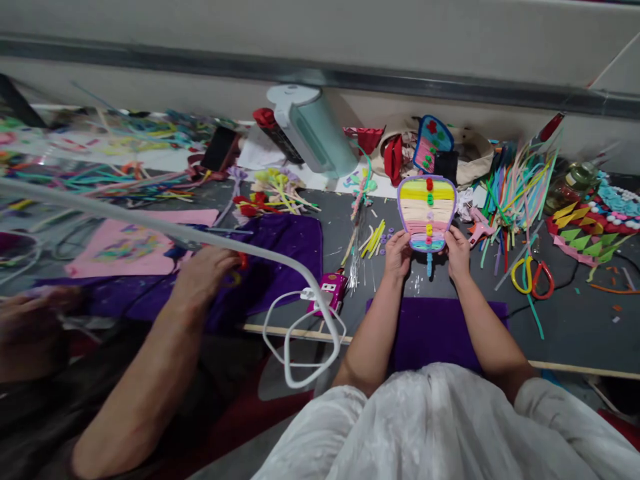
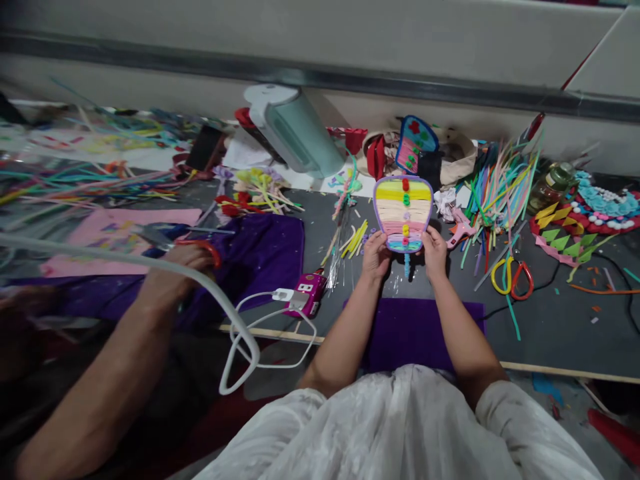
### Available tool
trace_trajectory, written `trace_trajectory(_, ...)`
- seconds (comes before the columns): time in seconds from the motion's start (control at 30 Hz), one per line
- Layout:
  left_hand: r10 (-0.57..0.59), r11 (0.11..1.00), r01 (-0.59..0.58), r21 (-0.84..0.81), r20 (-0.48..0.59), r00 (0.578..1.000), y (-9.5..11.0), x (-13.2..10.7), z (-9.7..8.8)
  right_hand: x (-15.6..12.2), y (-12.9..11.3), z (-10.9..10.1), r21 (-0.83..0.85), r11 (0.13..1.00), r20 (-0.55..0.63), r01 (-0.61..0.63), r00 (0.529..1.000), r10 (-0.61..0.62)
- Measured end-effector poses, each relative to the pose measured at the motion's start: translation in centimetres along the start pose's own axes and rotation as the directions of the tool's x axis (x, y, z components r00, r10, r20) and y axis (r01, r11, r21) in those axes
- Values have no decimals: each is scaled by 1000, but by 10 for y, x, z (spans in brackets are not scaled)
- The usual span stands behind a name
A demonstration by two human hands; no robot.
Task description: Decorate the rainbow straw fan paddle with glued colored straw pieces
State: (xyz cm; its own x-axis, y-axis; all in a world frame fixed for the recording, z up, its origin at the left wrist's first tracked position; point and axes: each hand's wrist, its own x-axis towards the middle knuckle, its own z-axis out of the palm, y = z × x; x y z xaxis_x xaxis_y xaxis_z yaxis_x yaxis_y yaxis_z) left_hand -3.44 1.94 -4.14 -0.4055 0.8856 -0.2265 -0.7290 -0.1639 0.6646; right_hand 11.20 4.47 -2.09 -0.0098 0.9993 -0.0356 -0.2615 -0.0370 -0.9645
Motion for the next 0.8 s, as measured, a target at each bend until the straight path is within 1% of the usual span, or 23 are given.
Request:
trace_trajectory(0.13,21,1000,-20,-18,60,998,0,2,0,3,2,5,5,1000,23,-15,1000,15)
trace_trajectory(0.2,39,999,-37,-24,72,997,1,5,-1,4,3,9,18,1000,42,-9,999,9)
trace_trajectory(0.37,60,998,-59,-8,65,996,0,12,-7,7,2,17,67,998,61,1,998,-5)
trace_trajectory(0.57,71,997,-72,16,76,995,0,16,-10,10,-1,18,105,994,59,-9,998,3)
trace_trajectory(0.8,21,1000,-22,12,60,998,1,16,-8,10,-3,21,82,997,46,-2,999,-1)
